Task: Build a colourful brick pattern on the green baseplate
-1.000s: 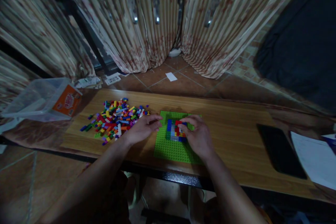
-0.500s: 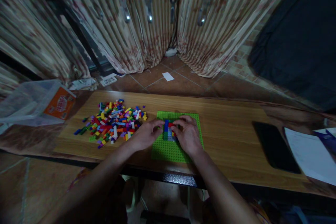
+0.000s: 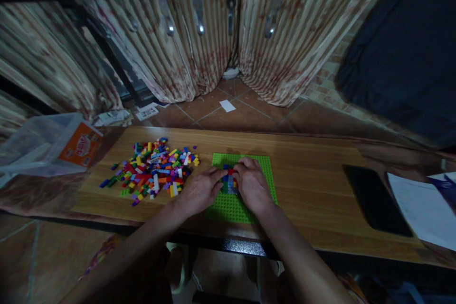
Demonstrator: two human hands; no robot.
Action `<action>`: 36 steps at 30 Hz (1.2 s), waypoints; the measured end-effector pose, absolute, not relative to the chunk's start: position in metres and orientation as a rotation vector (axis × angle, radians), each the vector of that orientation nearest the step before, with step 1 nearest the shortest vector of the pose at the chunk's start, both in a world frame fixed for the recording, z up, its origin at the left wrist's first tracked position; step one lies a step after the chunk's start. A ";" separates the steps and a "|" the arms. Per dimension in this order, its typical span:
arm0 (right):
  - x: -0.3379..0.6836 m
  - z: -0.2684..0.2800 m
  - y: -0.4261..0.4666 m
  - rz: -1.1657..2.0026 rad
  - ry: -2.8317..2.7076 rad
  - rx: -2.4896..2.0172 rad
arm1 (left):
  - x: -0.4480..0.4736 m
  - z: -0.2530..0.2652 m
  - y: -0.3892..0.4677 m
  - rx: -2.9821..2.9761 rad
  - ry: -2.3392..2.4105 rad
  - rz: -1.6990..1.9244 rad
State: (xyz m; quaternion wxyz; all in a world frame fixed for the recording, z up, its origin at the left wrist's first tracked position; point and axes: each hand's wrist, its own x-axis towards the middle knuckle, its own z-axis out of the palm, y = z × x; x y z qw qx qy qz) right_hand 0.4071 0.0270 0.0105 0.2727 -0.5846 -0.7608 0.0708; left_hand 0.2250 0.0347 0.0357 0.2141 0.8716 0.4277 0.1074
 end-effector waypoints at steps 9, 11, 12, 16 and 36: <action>0.409 0.009 0.031 0.196 -2.187 -1.580 | 0.225 0.033 0.035 2.479 1.159 0.292; 0.407 0.012 0.030 0.208 -2.172 -1.609 | 0.225 0.033 0.034 2.498 1.188 0.289; 0.406 0.014 0.029 0.218 -2.153 -1.620 | 0.225 0.033 0.033 2.518 1.194 0.281; 0.403 0.021 0.027 0.265 -2.053 -1.658 | 0.227 0.031 0.030 2.626 1.161 0.236; 0.412 -0.001 0.036 0.735 -1.382 -1.786 | 0.234 0.027 0.025 2.755 1.186 0.130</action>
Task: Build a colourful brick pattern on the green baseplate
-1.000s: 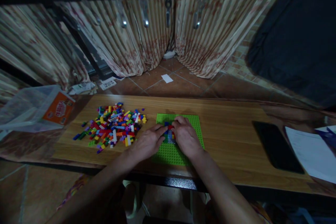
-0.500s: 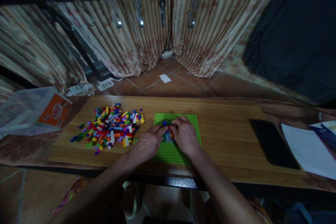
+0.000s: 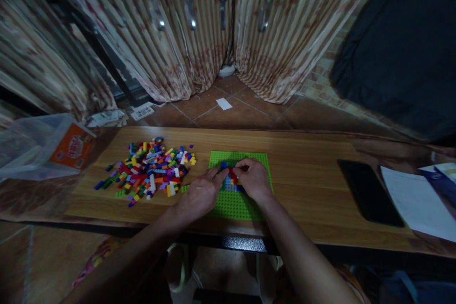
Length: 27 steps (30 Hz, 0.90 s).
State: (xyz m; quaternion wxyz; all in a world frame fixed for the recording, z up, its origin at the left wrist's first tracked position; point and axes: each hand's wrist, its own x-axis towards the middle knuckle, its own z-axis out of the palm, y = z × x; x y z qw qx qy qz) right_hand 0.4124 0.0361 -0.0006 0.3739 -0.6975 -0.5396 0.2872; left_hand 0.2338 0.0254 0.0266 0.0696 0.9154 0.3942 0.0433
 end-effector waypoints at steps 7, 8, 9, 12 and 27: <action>0.411 -0.005 0.039 0.793 -1.251 -1.786 | 0.239 0.030 0.025 2.723 1.263 0.085; 0.411 -0.006 0.040 0.803 -1.236 -1.784 | 0.240 0.030 0.025 2.722 1.271 0.081; 0.410 -0.006 0.040 0.810 -1.224 -1.785 | 0.241 0.030 0.025 2.720 1.276 0.079; 0.410 -0.007 0.042 0.820 -1.200 -1.799 | 0.243 0.032 0.025 2.703 1.294 0.067; 0.411 -0.002 0.036 0.783 -1.236 -1.632 | 0.234 0.028 0.031 2.613 1.309 0.260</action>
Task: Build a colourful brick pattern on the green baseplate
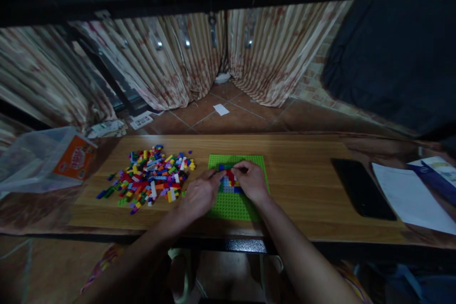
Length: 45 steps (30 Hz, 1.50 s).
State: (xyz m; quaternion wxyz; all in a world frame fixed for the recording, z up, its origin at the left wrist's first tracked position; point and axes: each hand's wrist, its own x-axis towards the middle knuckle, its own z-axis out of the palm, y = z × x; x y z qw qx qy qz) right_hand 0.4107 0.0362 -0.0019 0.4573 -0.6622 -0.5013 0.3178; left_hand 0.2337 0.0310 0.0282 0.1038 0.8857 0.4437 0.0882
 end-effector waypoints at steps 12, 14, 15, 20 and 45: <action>0.420 0.008 0.036 0.688 -1.270 -1.739 | 0.226 0.025 0.050 1.991 1.269 0.650; 0.417 0.005 0.034 0.731 -1.307 -1.718 | 0.228 0.026 0.048 1.972 1.240 0.621; 0.416 0.003 0.034 0.737 -1.328 -1.713 | 0.229 0.026 0.048 1.962 1.226 0.601; 0.414 0.002 0.031 0.623 -1.455 -1.739 | 0.221 0.024 0.054 1.866 1.138 0.632; 0.325 -0.007 -0.016 0.476 -2.007 -1.318 | 0.065 0.103 0.083 0.767 1.112 2.027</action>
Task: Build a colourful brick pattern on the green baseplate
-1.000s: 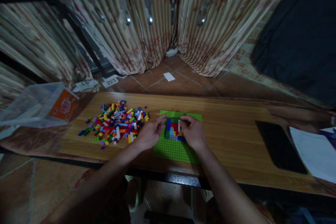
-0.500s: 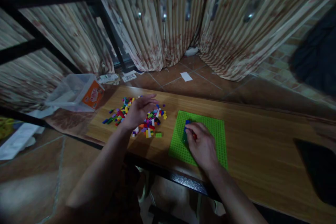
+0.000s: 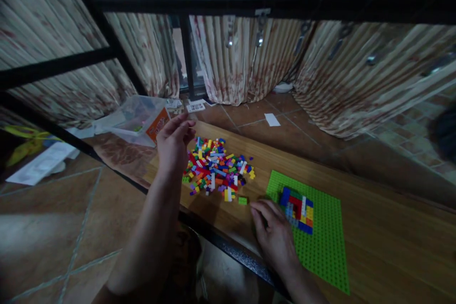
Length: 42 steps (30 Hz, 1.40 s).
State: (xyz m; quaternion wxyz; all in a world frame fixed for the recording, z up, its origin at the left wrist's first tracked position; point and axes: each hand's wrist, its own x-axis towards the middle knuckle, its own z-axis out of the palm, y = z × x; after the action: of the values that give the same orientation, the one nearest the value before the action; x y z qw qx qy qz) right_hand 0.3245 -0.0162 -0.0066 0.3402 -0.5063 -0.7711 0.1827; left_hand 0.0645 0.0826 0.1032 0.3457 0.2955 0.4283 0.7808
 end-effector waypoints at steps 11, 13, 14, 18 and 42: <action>0.209 0.024 0.047 0.387 -2.185 -1.199 | 0.014 0.110 0.068 0.302 0.912 2.057; 0.192 0.022 0.060 0.365 -2.247 -1.159 | 0.009 0.109 0.067 0.313 0.893 2.052; 0.186 0.021 0.064 0.363 -2.273 -1.145 | 0.006 0.108 0.066 0.319 0.887 2.052; 0.181 0.012 0.070 0.355 -2.302 -1.116 | -0.004 0.108 0.063 0.301 0.872 2.062; 0.232 0.011 0.033 0.575 -2.010 -1.448 | 0.003 0.113 0.063 0.251 0.816 2.003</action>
State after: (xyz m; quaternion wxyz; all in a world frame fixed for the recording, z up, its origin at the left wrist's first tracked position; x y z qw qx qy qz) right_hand 0.2317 0.0329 0.0113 0.2948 -0.5440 -0.7553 0.2161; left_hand 0.0029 0.0626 0.1133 0.4636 0.1022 0.3322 0.8150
